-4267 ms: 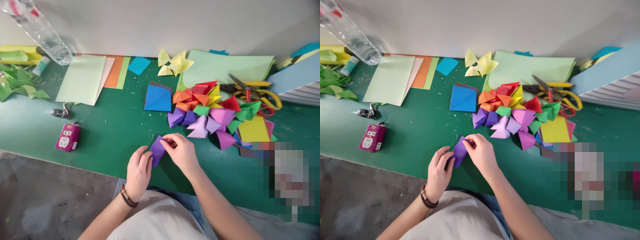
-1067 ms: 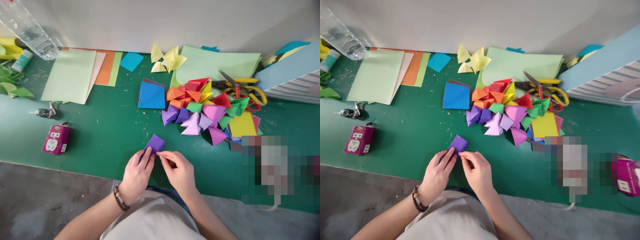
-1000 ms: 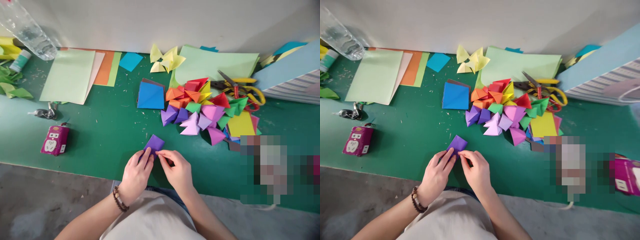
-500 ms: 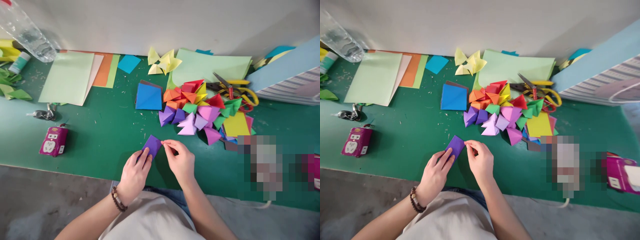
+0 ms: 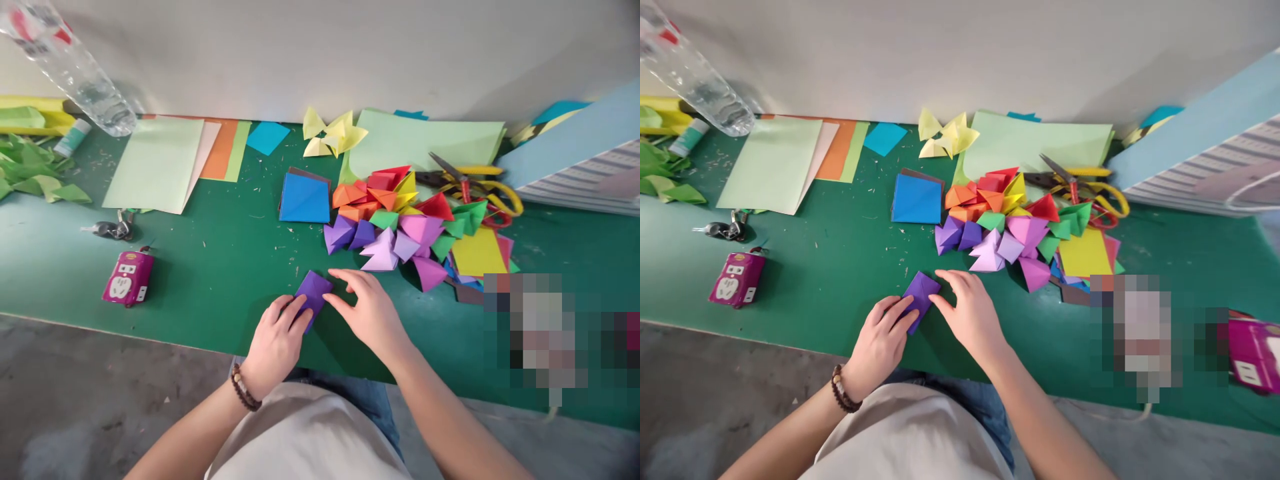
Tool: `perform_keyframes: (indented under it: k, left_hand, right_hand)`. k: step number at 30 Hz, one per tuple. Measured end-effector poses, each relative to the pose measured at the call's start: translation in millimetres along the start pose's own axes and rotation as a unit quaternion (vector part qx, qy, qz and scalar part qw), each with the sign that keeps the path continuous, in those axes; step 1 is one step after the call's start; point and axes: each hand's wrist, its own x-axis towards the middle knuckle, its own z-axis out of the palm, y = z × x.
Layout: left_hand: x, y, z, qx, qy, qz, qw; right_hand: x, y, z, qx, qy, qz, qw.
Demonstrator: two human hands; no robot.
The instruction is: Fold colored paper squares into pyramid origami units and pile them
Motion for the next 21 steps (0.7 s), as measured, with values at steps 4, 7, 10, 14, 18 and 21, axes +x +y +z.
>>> perform_keyframes:
  k: [4, 7, 10, 14, 18, 21]
  left_hand:
    - [0.5, 1.9, -0.7, -0.064, 0.027, -0.033, 0.997]
    - [3.3, 2.6, -5.3, -0.126, 0.06, -0.098, 0.985]
    - [11.4, 0.8, -15.5, -0.184, 0.082, -0.142, 0.969]
    - [25.2, -5.6, -28.9, -0.147, 0.147, -0.074, 0.975]
    - [25.6, -10.4, -27.2, -0.025, 0.173, -0.058, 0.983]
    - [13.0, -7.9, -17.5, -0.011, 0.121, -0.044, 0.992]
  right_hand:
    - [11.6, -3.0, -0.2, 0.03, -0.061, 0.07, 0.995]
    - [12.5, -1.8, -5.4, 0.121, -0.083, 0.107, 0.983]
    - [5.5, -2.6, -16.4, 0.227, -0.057, 0.105, 0.966]
    - [-12.5, -9.6, -28.1, 0.224, 0.057, -0.014, 0.973]
    - [-30.3, -9.6, -19.6, 0.072, 0.094, -0.191, 0.974]
    - [-38.8, -4.3, -5.5, -0.006, 0.073, -0.221, 0.973]
